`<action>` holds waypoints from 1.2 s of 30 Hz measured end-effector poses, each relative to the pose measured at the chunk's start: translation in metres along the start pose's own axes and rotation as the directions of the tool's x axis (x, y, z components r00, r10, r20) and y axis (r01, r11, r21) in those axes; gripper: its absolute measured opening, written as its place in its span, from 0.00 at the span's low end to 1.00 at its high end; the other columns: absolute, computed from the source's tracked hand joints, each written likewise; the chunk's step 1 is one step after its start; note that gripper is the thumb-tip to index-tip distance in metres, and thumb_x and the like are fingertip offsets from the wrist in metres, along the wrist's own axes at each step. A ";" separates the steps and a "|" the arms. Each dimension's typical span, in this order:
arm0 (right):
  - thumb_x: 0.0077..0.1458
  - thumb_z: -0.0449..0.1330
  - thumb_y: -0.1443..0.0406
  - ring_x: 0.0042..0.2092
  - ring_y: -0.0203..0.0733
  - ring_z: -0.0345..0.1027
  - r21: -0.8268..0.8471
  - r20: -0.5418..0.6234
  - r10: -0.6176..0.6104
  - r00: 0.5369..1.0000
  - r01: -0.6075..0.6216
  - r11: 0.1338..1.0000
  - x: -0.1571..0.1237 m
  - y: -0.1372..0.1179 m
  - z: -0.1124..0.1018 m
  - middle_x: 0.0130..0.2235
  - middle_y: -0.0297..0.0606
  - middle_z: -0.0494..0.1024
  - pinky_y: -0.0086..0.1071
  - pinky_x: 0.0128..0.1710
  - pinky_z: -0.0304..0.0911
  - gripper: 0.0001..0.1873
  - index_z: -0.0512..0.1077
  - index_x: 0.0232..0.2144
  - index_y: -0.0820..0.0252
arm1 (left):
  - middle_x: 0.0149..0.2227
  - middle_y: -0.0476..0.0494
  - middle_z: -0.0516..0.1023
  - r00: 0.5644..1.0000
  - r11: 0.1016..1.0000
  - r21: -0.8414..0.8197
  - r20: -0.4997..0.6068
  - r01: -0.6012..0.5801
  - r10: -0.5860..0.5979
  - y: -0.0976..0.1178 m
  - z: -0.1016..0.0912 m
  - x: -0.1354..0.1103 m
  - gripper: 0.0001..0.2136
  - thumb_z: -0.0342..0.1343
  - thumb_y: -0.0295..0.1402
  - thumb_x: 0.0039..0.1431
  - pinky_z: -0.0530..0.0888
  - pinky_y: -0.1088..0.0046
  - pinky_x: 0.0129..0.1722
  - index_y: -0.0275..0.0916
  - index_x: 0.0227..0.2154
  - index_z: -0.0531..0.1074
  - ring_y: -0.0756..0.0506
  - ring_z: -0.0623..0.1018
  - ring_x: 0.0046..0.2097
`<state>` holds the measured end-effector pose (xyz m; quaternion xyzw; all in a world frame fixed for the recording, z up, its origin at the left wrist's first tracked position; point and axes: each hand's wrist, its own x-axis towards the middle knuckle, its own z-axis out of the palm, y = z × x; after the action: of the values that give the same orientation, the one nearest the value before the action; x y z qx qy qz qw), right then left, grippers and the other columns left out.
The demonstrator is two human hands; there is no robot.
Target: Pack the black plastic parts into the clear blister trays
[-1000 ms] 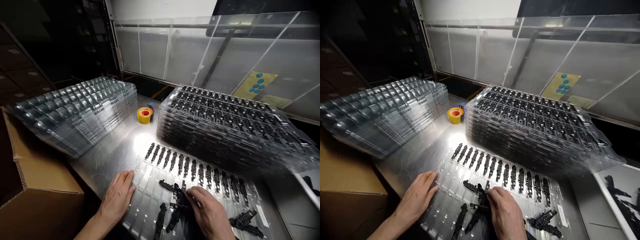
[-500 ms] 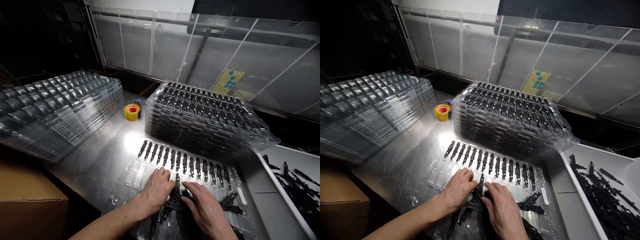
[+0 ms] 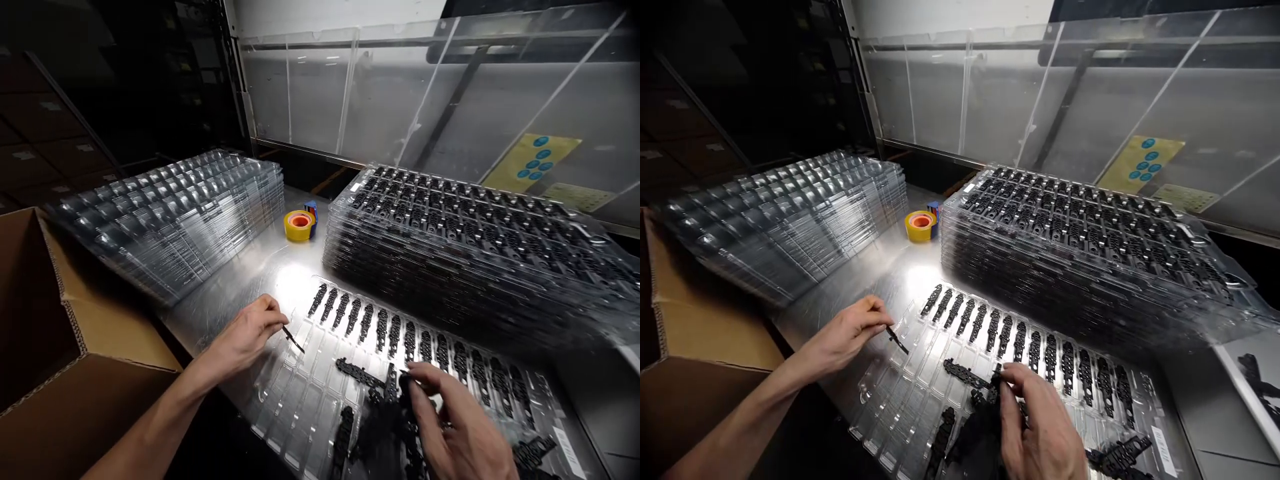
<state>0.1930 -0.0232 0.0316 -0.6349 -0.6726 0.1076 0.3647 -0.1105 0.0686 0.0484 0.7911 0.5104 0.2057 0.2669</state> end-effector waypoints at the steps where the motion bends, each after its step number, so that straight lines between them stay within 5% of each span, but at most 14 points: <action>1: 0.60 0.53 0.57 0.41 0.44 0.73 0.032 0.010 0.041 0.999 -0.042 0.999 0.003 -0.010 0.006 0.40 0.40 0.77 0.35 0.42 0.69 0.11 0.71 0.40 0.54 | 0.37 0.45 0.71 1.000 1.000 -0.021 0.012 0.006 -0.006 0.001 -0.002 0.004 0.11 0.47 0.27 0.62 0.69 0.73 0.38 0.38 0.33 0.76 0.49 0.72 0.38; 5: 0.60 0.53 0.58 0.42 0.45 0.73 0.176 0.066 0.070 0.995 -0.081 0.981 0.014 -0.041 0.027 0.44 0.42 0.78 0.35 0.43 0.69 0.15 0.72 0.45 0.55 | 0.37 0.46 0.72 0.991 0.987 -0.162 0.134 -0.003 0.024 0.003 0.005 0.024 0.09 0.51 0.23 0.54 0.69 0.73 0.40 0.39 0.34 0.75 0.49 0.72 0.38; 9: 0.59 0.52 0.58 0.36 0.43 0.74 0.237 0.303 0.120 0.945 -0.197 0.951 0.035 -0.053 0.045 0.40 0.41 0.79 0.34 0.33 0.70 0.16 0.74 0.44 0.56 | 0.38 0.47 0.71 0.965 0.974 -0.223 0.261 0.037 0.023 -0.006 0.019 0.041 0.20 0.53 0.19 0.45 0.71 0.74 0.37 0.39 0.43 0.73 0.49 0.72 0.37; 13: 0.56 0.54 0.61 0.28 0.40 0.70 0.103 0.454 0.237 0.859 -0.315 0.943 0.058 -0.054 0.066 0.30 0.36 0.78 0.30 0.25 0.64 0.09 0.72 0.31 0.58 | 0.37 0.48 0.72 0.976 0.984 -0.180 0.215 -0.008 0.047 -0.012 0.032 0.051 0.23 0.49 0.17 0.43 0.70 0.74 0.39 0.38 0.44 0.73 0.49 0.72 0.37; 16: 0.53 0.54 0.66 0.28 0.39 0.69 -0.027 0.462 0.280 0.842 -0.302 0.953 0.068 -0.055 0.079 0.28 0.35 0.76 0.29 0.25 0.58 0.05 0.69 0.28 0.58 | 0.37 0.47 0.74 0.977 0.983 -0.180 0.204 -0.021 0.058 -0.014 0.042 0.049 0.24 0.49 0.16 0.44 0.71 0.73 0.42 0.38 0.45 0.73 0.48 0.73 0.39; 20: 0.51 0.53 0.68 0.26 0.39 0.66 -0.132 0.462 0.312 0.830 -0.283 0.950 0.073 -0.054 0.087 0.24 0.35 0.73 0.28 0.24 0.52 0.04 0.67 0.27 0.58 | 0.42 0.43 0.75 0.992 0.992 -0.025 0.014 -0.126 0.126 -0.016 0.051 0.037 0.20 0.52 0.16 0.49 0.70 0.68 0.47 0.38 0.45 0.73 0.44 0.71 0.46; 23: 0.51 0.53 0.68 0.26 0.39 0.65 -0.138 0.462 0.327 0.825 -0.297 0.945 0.074 -0.050 0.087 0.24 0.35 0.73 0.28 0.24 0.50 0.04 0.66 0.26 0.58 | 0.36 0.43 0.75 0.988 0.979 0.161 -0.072 -0.125 0.138 -0.014 0.054 0.024 0.10 0.52 0.22 0.57 0.70 0.68 0.40 0.37 0.38 0.74 0.44 0.71 0.41; 28: 0.51 0.53 0.68 0.26 0.38 0.65 -0.109 0.483 0.329 0.811 -0.317 0.942 0.071 -0.043 0.085 0.24 0.34 0.74 0.28 0.24 0.51 0.05 0.65 0.24 0.57 | 0.32 0.44 0.76 0.996 0.959 0.275 -0.031 -0.074 0.086 -0.006 0.061 0.008 0.10 0.49 0.21 0.60 0.70 0.70 0.36 0.37 0.34 0.75 0.45 0.71 0.37; 33: 0.50 0.54 0.67 0.26 0.38 0.65 -0.048 0.477 0.322 0.818 -0.342 0.939 0.070 -0.040 0.084 0.23 0.33 0.73 0.28 0.25 0.52 0.06 0.65 0.22 0.57 | 0.34 0.43 0.76 0.988 0.974 0.222 -0.135 -0.048 0.080 0.004 0.068 0.006 0.10 0.48 0.24 0.61 0.70 0.67 0.39 0.38 0.36 0.75 0.44 0.71 0.38; 36: 0.51 0.55 0.65 0.26 0.37 0.65 0.029 0.481 0.301 0.823 -0.358 0.933 0.068 -0.038 0.084 0.23 0.32 0.73 0.28 0.25 0.54 0.06 0.66 0.23 0.58 | 0.34 0.44 0.76 0.996 0.995 0.088 -0.073 -0.042 0.048 0.013 0.073 0.007 0.08 0.51 0.26 0.60 0.70 0.68 0.39 0.38 0.36 0.75 0.45 0.73 0.38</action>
<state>0.1157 0.0607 0.0192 -0.6738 -0.6129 0.3590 0.2039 -0.0553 0.0551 0.0004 0.8050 0.5106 0.2188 0.2085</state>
